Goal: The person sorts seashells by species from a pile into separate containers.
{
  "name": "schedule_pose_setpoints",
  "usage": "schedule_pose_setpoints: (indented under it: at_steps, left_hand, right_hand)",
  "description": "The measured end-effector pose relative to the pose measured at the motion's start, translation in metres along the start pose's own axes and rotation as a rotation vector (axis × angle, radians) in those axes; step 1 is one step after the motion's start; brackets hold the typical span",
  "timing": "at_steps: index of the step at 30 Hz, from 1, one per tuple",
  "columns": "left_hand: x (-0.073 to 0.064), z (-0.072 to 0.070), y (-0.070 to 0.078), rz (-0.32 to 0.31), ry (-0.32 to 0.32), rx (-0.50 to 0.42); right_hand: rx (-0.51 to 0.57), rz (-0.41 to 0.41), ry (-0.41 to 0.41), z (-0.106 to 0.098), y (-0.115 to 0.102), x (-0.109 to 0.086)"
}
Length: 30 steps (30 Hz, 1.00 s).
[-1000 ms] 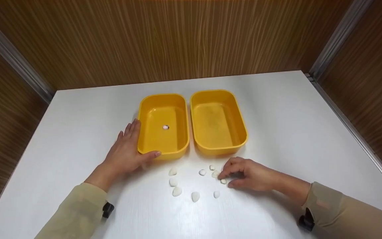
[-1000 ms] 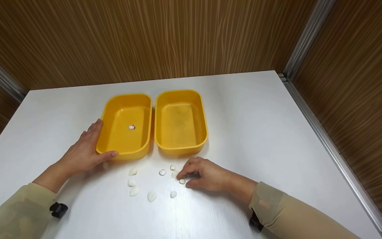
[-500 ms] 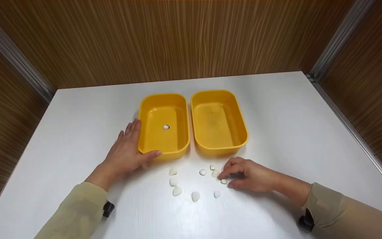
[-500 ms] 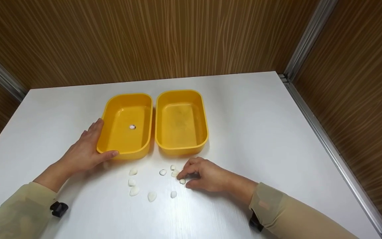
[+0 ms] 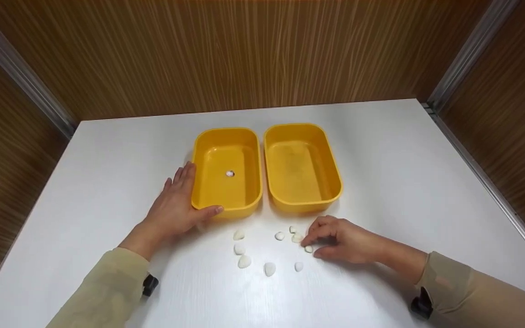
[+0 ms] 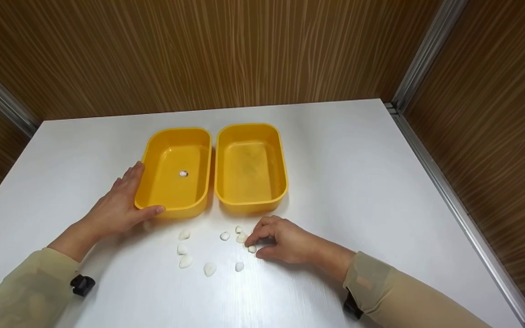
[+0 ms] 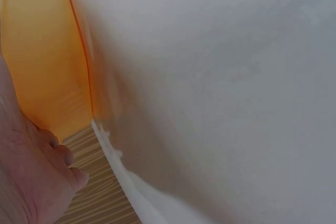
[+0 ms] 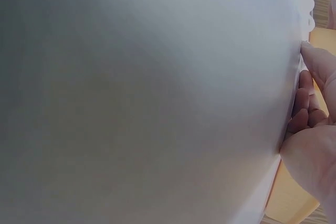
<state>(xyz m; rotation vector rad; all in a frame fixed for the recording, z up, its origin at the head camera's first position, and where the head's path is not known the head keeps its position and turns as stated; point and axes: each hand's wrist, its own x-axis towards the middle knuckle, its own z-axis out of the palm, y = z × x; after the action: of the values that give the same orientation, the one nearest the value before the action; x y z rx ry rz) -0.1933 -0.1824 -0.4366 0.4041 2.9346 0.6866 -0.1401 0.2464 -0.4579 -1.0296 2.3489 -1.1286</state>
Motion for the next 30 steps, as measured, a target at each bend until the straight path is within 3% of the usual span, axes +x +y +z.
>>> schedule_pose_setpoints:
  at_steps: [23,30]
  left_hand:
    - [-0.0009,-0.0002,-0.0011,0.003,-0.004,0.019]
    - [0.0006,-0.0006,0.0005,-0.008,-0.023,0.023]
  right_hand:
    - [-0.027,-0.088,0.063,0.0017,-0.0026,0.0003]
    - [-0.077,-0.039,0.041,0.0007,-0.0061,0.0003]
